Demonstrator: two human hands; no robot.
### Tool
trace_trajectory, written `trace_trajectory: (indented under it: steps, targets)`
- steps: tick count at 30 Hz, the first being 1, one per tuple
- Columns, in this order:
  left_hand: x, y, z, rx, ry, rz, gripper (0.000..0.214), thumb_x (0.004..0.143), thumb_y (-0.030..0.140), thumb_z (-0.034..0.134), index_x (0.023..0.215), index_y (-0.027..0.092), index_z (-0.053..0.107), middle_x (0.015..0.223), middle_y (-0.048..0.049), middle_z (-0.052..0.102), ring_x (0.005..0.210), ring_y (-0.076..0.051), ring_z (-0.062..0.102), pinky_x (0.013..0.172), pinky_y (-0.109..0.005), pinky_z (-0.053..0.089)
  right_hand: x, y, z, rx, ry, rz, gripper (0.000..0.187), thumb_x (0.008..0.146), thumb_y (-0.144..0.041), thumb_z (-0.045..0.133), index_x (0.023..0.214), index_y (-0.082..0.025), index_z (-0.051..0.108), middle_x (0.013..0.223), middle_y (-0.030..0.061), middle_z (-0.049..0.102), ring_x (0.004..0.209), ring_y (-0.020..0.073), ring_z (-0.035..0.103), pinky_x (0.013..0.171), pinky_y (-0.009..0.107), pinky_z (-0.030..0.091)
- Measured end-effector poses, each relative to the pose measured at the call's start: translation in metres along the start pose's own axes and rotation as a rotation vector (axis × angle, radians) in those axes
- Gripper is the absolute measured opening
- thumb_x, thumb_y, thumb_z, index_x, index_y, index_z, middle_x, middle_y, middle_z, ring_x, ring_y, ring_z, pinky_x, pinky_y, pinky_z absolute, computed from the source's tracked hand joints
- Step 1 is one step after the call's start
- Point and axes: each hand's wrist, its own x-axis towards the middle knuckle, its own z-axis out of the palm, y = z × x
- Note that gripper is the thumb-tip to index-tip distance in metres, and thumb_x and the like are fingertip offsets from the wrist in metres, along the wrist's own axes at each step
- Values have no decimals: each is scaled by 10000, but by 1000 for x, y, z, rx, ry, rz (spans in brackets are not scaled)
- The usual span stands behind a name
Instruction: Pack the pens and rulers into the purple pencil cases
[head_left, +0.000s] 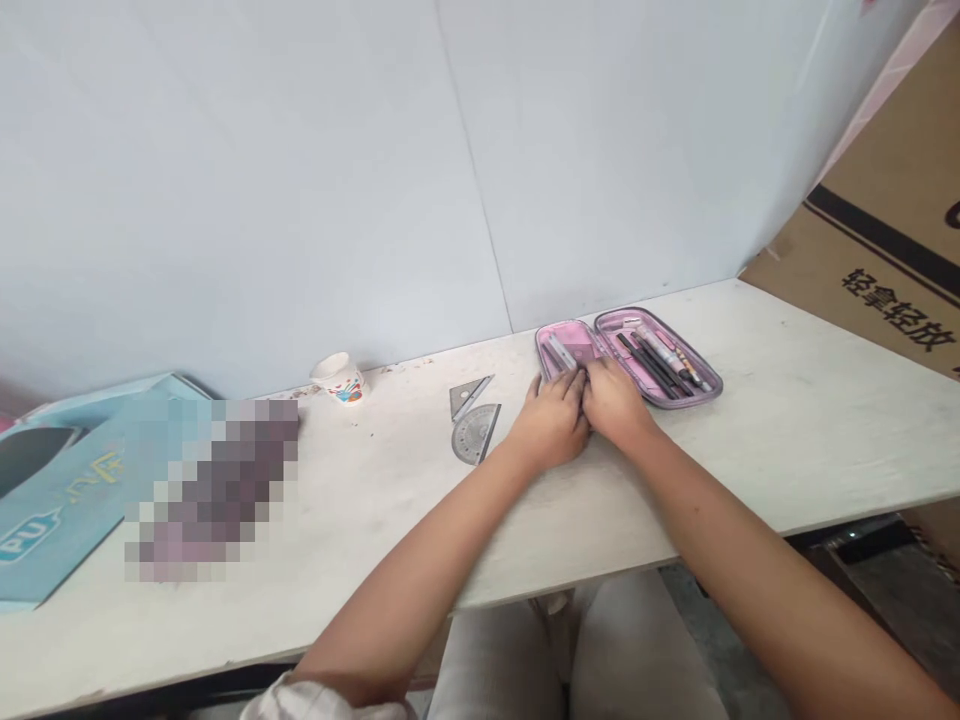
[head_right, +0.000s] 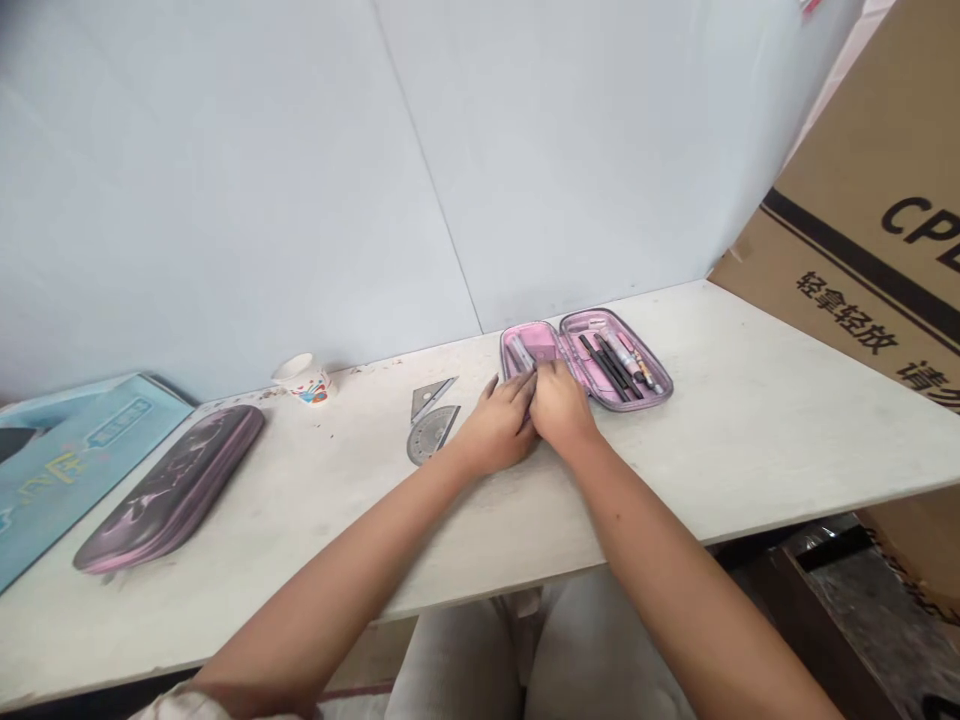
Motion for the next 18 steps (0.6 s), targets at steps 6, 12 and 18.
trace_trajectory:
  steps: [6,12,18]
  targets:
    - [9,-6,5,-173,-39,-2,603,771,245,443,1352,140,323,1322,-127,491,1219,-218,452,1063,-406,281,1,1,-2,-205,-19,16,319,822,-171,366,966,-89,639,1044,190,590,1024,305,489,845,394,370]
    - [-3,-10,-7,-275,12,-96,561,825,299,419,1347,109,343,1382,-120,428,1268,-202,403,1075,-346,294,0,5,1,-155,5,17,350,835,-245,376,1059,-110,608,1067,178,580,1032,298,485,851,391,367]
    - [-59,-51,-40,-284,119,-353,482,870,280,331,1322,118,372,1373,-93,444,1277,-170,395,1080,-316,295,-2,10,1,96,166,-44,354,845,-244,369,1082,-117,600,1122,151,574,1093,260,474,952,373,344]
